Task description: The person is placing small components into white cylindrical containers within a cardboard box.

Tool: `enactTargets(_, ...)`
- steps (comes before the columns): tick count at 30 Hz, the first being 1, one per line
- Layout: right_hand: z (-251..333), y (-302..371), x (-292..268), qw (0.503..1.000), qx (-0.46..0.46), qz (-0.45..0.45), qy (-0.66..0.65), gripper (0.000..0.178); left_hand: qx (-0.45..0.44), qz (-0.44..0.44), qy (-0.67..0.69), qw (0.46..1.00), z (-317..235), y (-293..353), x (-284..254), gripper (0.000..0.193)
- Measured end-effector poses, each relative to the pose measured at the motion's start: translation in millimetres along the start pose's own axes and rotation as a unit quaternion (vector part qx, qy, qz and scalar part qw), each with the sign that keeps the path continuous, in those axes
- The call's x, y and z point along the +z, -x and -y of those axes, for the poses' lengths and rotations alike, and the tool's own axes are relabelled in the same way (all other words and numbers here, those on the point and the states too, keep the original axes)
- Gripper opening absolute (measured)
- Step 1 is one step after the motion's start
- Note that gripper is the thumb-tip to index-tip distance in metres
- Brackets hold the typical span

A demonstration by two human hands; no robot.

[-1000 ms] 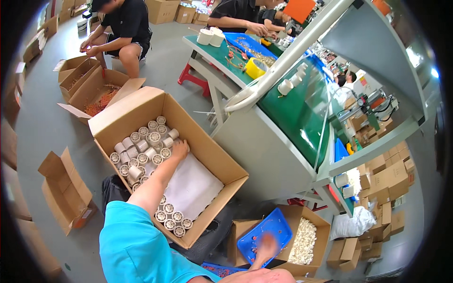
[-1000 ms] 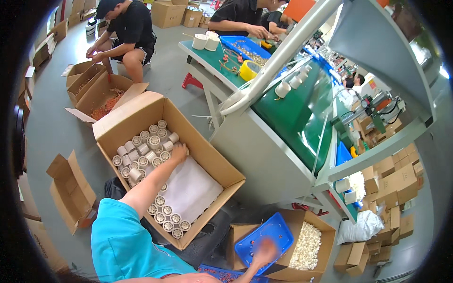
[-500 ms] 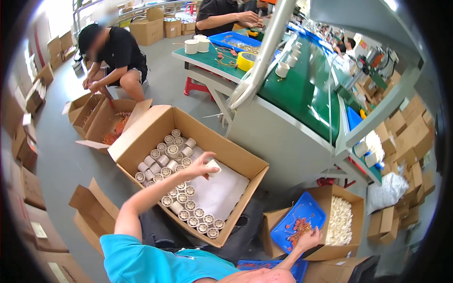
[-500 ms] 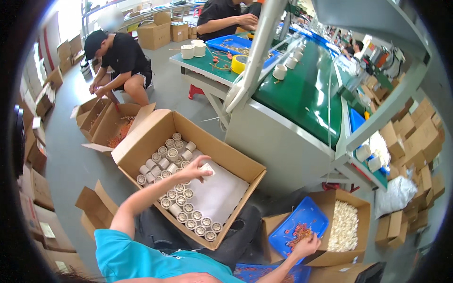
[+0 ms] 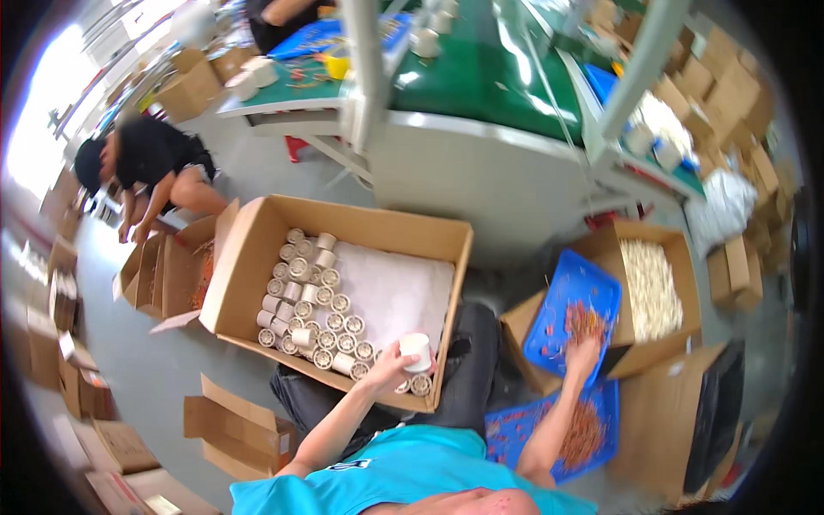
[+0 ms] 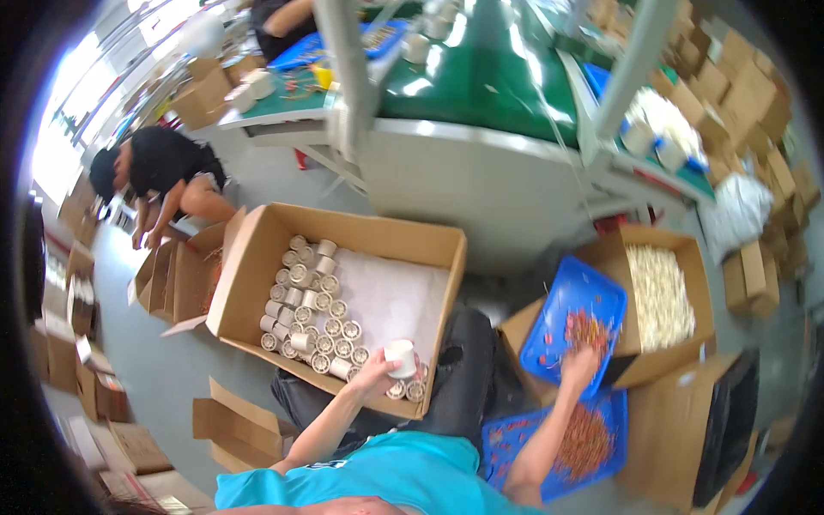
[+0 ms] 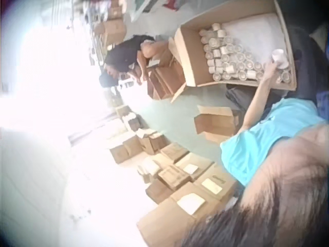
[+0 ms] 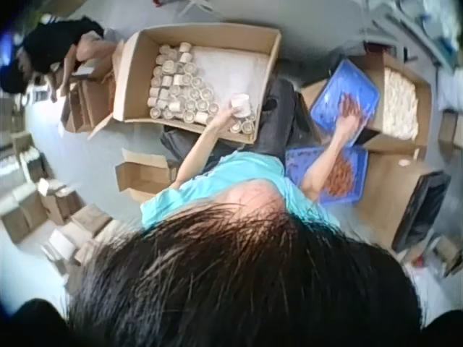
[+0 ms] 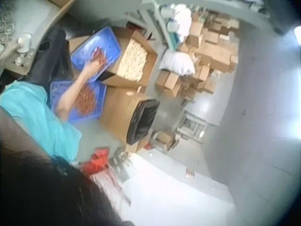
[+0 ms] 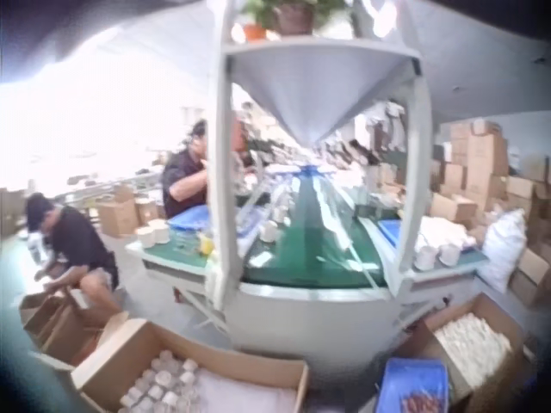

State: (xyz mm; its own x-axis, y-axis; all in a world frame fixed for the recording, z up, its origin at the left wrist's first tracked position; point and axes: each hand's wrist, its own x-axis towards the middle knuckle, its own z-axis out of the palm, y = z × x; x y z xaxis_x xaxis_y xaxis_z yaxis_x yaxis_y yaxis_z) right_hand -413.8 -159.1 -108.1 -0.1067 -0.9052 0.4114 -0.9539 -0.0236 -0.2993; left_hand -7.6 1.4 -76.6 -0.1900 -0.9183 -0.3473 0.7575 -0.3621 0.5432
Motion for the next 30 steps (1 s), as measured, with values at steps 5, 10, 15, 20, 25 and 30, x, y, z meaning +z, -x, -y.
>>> enactTargets(5,3.0,6.7,-12.9,0.966,0.196,0.075,-0.153,0.028,0.047,0.012,-0.082,0.995,-8.0,-2.4,9.7,0.066)
enactTargets(10,22.8,5.3,-59.1,0.871,0.329,0.096,-0.351,0.031,0.006,0.022,-0.162,0.987,-6.2,-10.2,18.0,0.057)
enactTargets(15,71.2,7.3,-76.3,0.806,0.257,0.142,-0.514,0.028,0.082,0.124,-0.385,0.911,-23.2,-7.5,44.5,0.043)
enactTargets(20,155.4,20.0,-90.2,0.649,0.183,0.33,-0.66,0.022,0.151,0.211,-0.544,0.798,-39.7,-25.8,94.4,0.046)
enactTargets(25,187.4,28.5,-82.8,0.608,0.164,0.359,-0.689,0.02,0.119,0.143,-0.582,0.792,-47.8,-16.1,86.9,0.047)
enactTargets(30,202.8,37.5,-69.8,0.822,0.028,0.228,-0.521,0.019,0.053,0.159,-0.566,0.807,-73.0,6.1,94.4,0.046)
